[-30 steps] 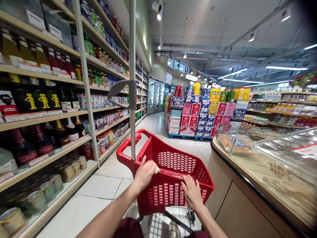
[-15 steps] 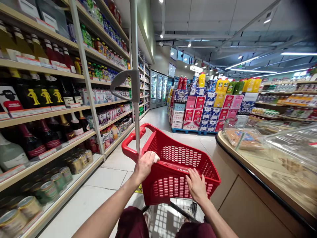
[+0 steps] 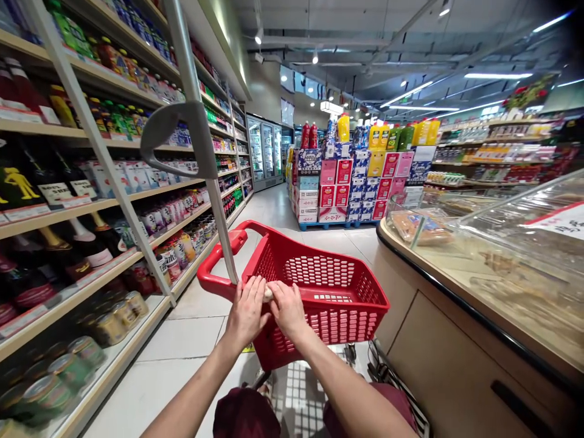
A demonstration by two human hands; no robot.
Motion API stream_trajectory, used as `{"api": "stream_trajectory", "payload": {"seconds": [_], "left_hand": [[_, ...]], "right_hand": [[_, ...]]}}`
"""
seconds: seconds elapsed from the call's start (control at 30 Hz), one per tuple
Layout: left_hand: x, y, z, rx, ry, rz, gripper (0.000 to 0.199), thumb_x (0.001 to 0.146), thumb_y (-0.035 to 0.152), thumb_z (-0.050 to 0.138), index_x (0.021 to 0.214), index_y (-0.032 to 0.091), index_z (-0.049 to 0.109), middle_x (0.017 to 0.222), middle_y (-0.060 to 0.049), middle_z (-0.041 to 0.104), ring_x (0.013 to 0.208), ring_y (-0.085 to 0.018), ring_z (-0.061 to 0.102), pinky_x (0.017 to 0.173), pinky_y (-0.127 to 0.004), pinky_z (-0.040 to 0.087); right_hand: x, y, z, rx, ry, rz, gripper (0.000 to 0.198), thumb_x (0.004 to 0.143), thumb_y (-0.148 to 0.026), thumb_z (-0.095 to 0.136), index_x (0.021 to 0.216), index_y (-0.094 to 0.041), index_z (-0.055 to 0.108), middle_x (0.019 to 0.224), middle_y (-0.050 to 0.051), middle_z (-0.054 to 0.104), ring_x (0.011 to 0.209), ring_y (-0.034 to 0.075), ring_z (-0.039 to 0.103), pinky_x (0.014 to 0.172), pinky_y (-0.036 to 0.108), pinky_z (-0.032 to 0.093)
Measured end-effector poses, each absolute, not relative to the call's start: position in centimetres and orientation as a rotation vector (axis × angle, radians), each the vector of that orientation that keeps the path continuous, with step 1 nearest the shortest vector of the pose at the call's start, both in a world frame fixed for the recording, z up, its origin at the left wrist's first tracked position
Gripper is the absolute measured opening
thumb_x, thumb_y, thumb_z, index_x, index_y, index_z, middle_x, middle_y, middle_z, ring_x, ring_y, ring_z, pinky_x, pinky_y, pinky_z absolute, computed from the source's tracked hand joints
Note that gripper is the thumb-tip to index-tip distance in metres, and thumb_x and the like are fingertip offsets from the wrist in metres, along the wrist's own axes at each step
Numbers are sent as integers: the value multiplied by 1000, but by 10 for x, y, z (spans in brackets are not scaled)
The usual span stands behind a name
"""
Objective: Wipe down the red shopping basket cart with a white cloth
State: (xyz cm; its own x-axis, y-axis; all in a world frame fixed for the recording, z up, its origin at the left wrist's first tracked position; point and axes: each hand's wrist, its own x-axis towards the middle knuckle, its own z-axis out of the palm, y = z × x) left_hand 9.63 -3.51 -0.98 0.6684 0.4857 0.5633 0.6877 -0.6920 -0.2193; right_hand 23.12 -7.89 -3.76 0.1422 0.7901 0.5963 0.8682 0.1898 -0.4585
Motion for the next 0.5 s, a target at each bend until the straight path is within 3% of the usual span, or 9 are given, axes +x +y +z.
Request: {"api": "stream_trajectory", "payload": {"seconds": [0.23,0.37,0.5], "left_hand": [[114,-47,-18,-2473,-1030,-695,49,80,38,46,122,13,47,131,-10,45,127,-25,31,108,-46,12],[139,-59,-36,-2560,-935,-666,54,78,40,47,124,12,45,131,-9,46,128,-24,29,108,-45,15],[145,-60,-45,-2554,-901,-661,53,77,30,46,127,14,41,133,-8,44,129,-23,28,108,-43,17]], "right_hand": [[339,-142,-92,-1960,-1349,-371,39,78,-16,35,113,-19,53,117,9,56,111,22,46,100,50,18],[317,-125,-93,-1817,-1526,-405,44,79,-13,33,120,-19,49,120,8,54,115,19,43,99,42,25],[327,-128,-94,-1822,-1622,-415,43,82,-14,33,121,-23,47,120,6,55,114,18,45,102,46,19]]}}
